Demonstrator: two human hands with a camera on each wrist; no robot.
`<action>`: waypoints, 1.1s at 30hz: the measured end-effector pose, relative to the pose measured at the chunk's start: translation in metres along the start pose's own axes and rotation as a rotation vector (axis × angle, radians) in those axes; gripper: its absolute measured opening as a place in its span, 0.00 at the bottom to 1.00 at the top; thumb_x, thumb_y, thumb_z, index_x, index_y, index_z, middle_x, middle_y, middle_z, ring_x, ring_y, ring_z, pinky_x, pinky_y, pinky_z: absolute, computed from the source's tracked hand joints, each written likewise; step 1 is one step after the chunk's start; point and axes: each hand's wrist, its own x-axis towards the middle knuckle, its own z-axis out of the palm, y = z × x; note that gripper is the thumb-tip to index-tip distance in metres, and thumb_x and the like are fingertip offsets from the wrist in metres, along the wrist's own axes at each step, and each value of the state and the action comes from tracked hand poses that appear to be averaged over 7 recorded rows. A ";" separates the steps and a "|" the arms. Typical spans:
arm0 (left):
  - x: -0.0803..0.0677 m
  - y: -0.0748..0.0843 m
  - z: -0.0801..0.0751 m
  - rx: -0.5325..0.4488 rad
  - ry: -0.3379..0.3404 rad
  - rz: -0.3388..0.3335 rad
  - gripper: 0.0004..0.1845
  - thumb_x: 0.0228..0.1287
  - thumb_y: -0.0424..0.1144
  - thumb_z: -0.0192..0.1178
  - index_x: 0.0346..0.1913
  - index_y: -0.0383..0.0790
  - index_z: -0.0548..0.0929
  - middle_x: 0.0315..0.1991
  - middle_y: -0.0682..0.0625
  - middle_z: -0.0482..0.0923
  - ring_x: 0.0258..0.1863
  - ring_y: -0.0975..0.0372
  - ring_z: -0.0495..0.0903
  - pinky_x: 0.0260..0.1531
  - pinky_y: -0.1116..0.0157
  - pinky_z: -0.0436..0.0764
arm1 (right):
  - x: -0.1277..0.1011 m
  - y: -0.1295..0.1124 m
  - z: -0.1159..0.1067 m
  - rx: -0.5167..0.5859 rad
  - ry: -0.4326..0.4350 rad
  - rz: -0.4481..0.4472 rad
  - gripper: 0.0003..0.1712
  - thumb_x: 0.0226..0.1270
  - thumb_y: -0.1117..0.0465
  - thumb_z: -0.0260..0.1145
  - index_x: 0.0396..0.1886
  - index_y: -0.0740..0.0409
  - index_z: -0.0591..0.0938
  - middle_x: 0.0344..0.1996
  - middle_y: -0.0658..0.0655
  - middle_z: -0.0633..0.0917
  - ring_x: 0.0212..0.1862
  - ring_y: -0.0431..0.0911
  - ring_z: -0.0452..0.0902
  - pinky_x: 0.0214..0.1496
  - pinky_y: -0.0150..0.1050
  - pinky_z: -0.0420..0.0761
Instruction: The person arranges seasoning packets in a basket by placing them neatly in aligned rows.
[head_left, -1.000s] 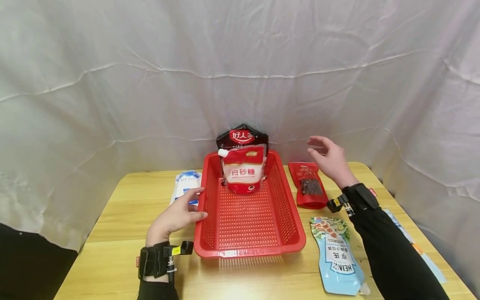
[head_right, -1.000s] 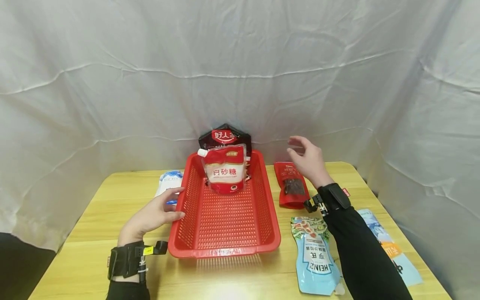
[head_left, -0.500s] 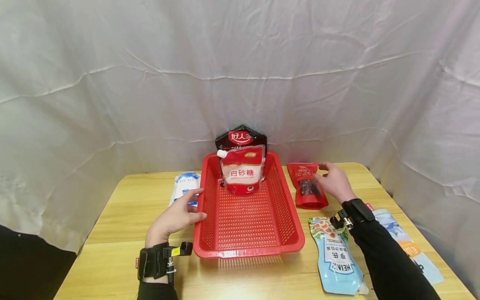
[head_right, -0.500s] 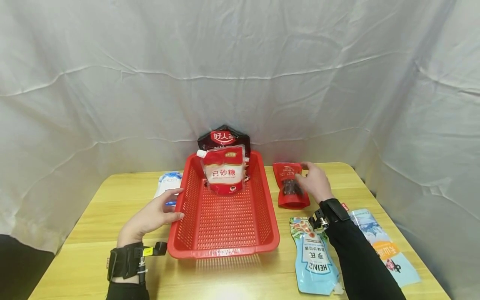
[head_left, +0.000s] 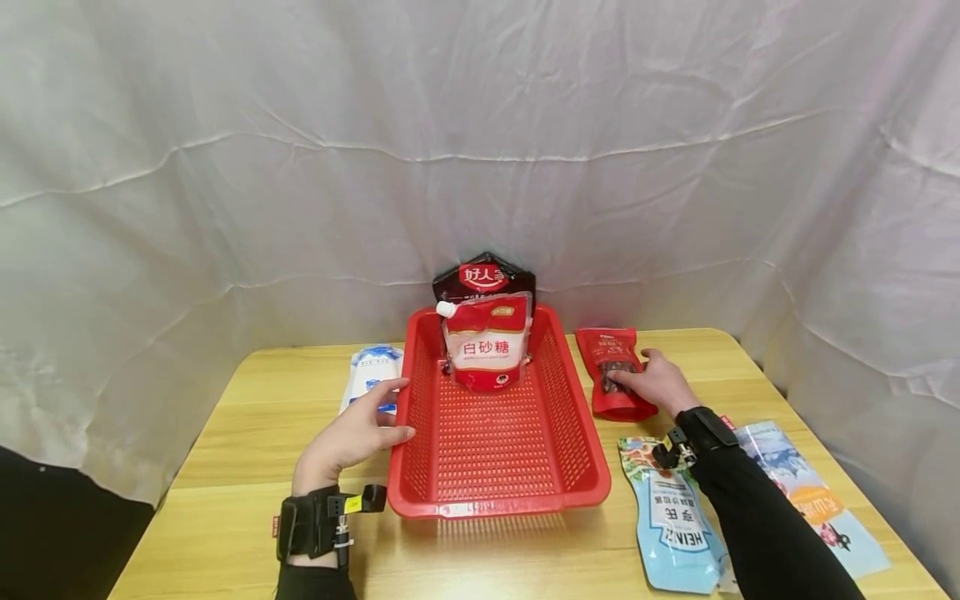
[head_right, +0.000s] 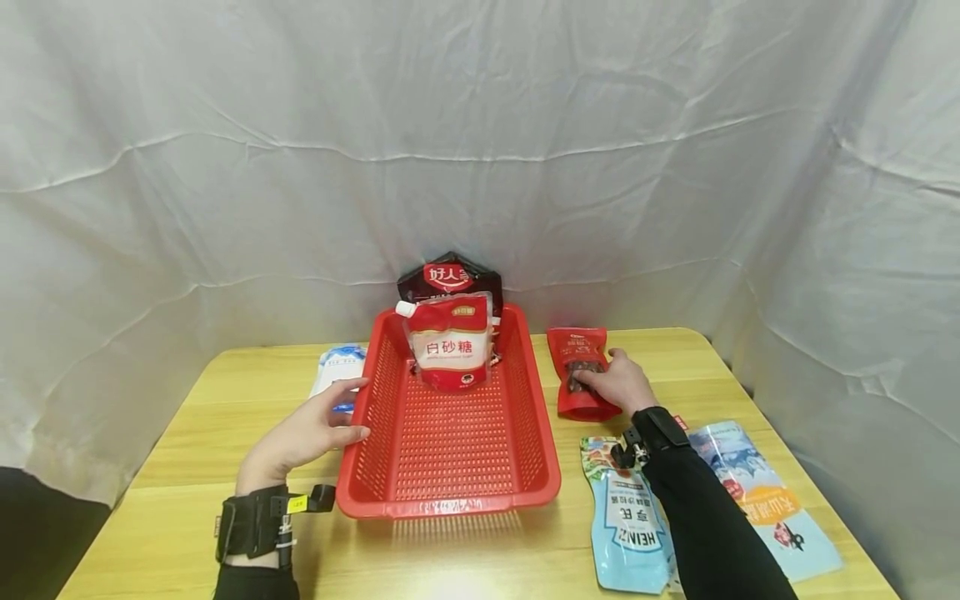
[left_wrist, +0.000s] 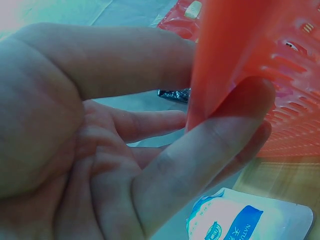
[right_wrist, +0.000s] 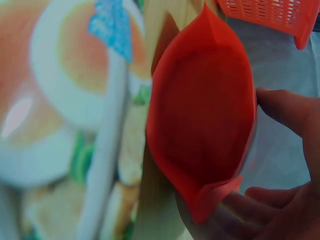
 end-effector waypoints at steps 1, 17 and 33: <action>0.000 0.000 0.000 -0.001 0.001 -0.001 0.43 0.64 0.29 0.68 0.79 0.35 0.59 0.69 0.31 0.69 0.54 0.44 0.83 0.44 0.50 0.89 | 0.000 0.000 0.001 0.009 -0.007 0.005 0.59 0.71 0.40 0.67 0.78 0.78 0.50 0.68 0.81 0.67 0.63 0.69 0.69 0.70 0.64 0.72; 0.001 -0.001 0.000 0.005 0.008 -0.014 0.42 0.64 0.29 0.68 0.79 0.35 0.60 0.69 0.32 0.69 0.54 0.45 0.83 0.45 0.50 0.89 | 0.000 -0.006 0.005 0.094 -0.008 0.015 0.56 0.67 0.43 0.73 0.75 0.77 0.57 0.65 0.77 0.73 0.58 0.65 0.74 0.66 0.58 0.78; 0.001 -0.001 0.000 0.007 0.003 -0.013 0.42 0.65 0.29 0.68 0.79 0.35 0.60 0.69 0.32 0.69 0.55 0.44 0.82 0.45 0.50 0.89 | -0.015 -0.023 0.000 0.229 0.118 -0.083 0.59 0.67 0.40 0.72 0.80 0.71 0.54 0.69 0.75 0.70 0.64 0.66 0.71 0.69 0.61 0.76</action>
